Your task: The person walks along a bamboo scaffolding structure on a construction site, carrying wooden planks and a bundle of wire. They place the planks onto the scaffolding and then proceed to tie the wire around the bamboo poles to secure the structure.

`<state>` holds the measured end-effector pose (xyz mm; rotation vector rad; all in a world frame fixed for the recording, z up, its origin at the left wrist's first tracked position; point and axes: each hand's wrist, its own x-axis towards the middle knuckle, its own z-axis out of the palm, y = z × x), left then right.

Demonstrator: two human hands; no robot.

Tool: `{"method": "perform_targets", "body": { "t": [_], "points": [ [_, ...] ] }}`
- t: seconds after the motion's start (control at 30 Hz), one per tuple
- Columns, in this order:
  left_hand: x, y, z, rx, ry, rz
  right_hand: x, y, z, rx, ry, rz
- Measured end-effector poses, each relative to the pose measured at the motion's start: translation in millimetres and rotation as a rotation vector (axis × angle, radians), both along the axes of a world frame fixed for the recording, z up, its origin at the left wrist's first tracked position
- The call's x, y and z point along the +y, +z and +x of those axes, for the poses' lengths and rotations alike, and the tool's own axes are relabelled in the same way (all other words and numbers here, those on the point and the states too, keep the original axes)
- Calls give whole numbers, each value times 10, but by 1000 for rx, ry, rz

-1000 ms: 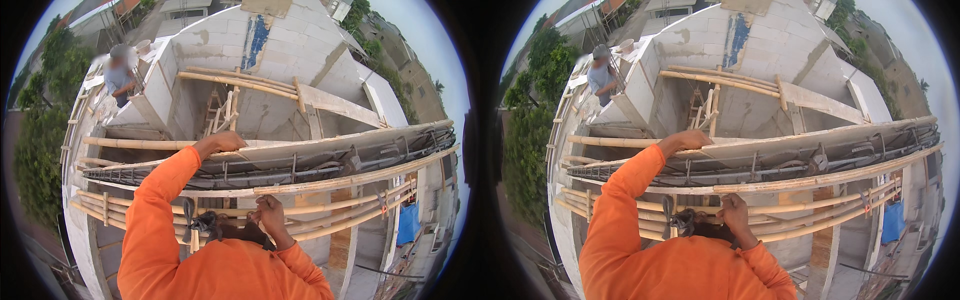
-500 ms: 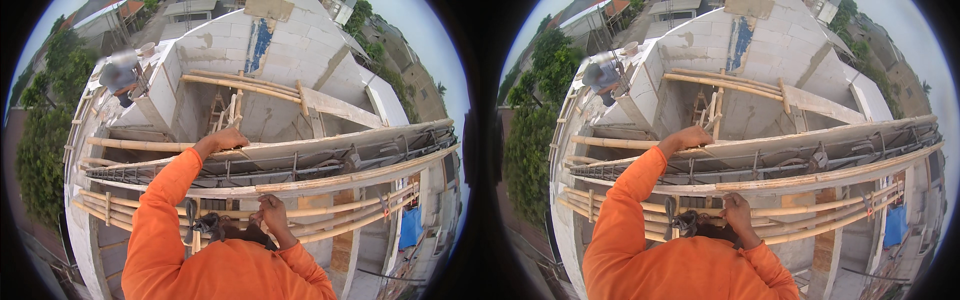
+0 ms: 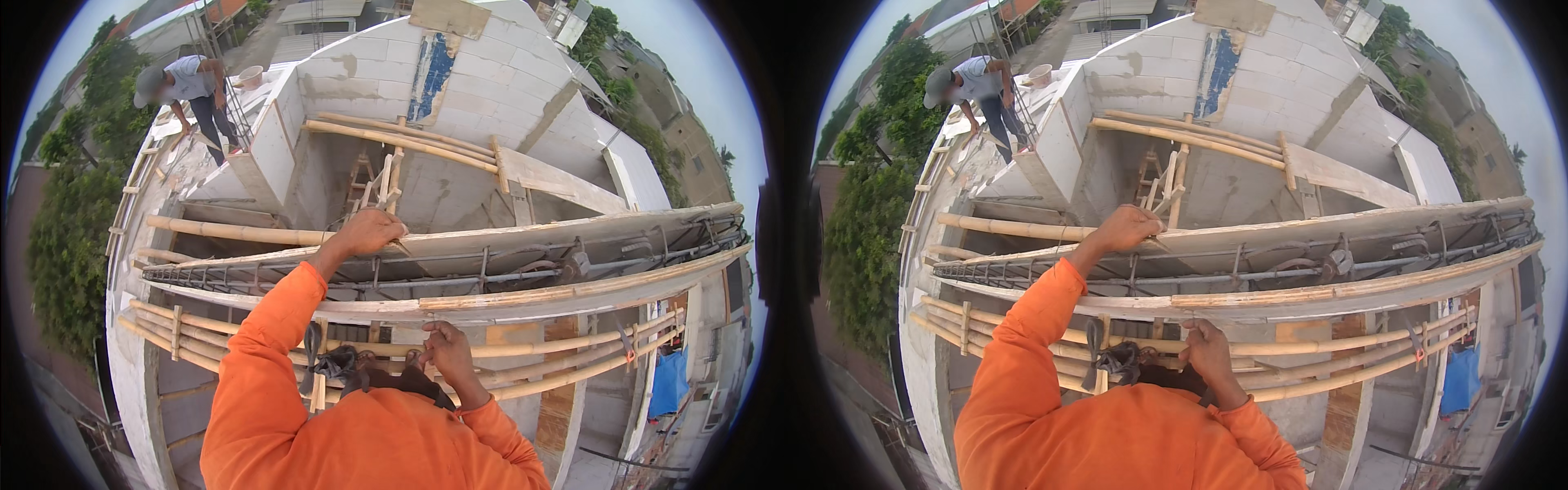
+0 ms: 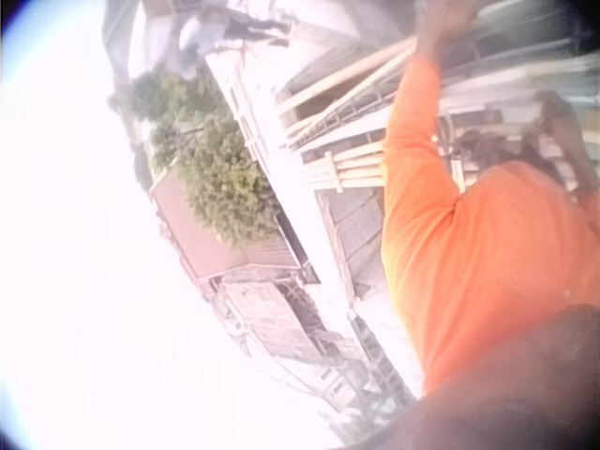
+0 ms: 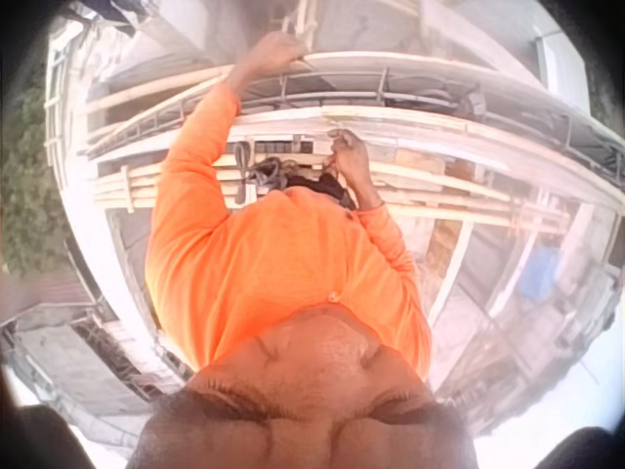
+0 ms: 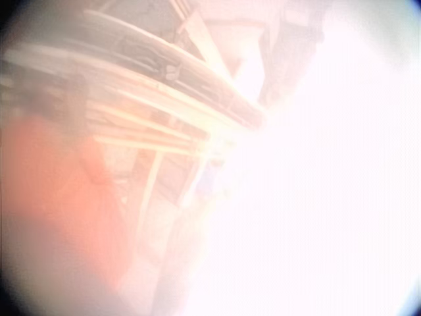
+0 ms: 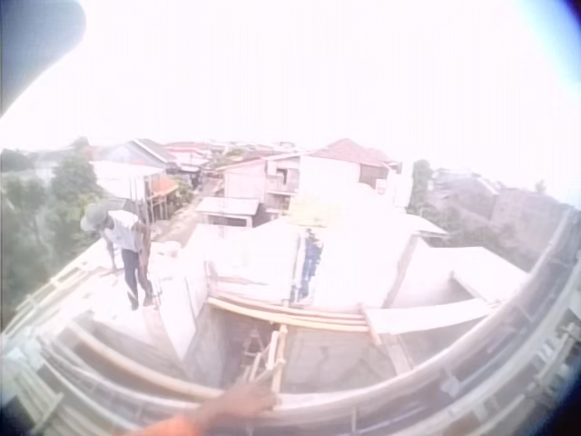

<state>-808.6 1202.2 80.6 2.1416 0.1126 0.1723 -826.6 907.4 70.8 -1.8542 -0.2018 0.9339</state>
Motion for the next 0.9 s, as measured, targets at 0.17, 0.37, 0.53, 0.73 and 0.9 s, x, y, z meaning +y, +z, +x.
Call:
{"method": "perform_targets", "body": {
  "t": [0.17, 0.37, 0.53, 0.73, 0.9],
  "points": [
    [-176, 47, -290, -54, 191, -147, 15, 91, 13, 9, 27, -2],
    [-496, 28, -457, -331, 279, 154, -33, 86, 85, 25, 82, 19],
    [-718, 73, -518, -445, 388, 472, -67, 109, 166, 44, 149, 49],
    [-978, 119, -645, -424, 516, 563, -124, 24, 310, 43, 312, 78],
    [-1312, 233, -795, -459, 627, 518, -175, -67, 396, 50, 445, 107]
  ]
}}
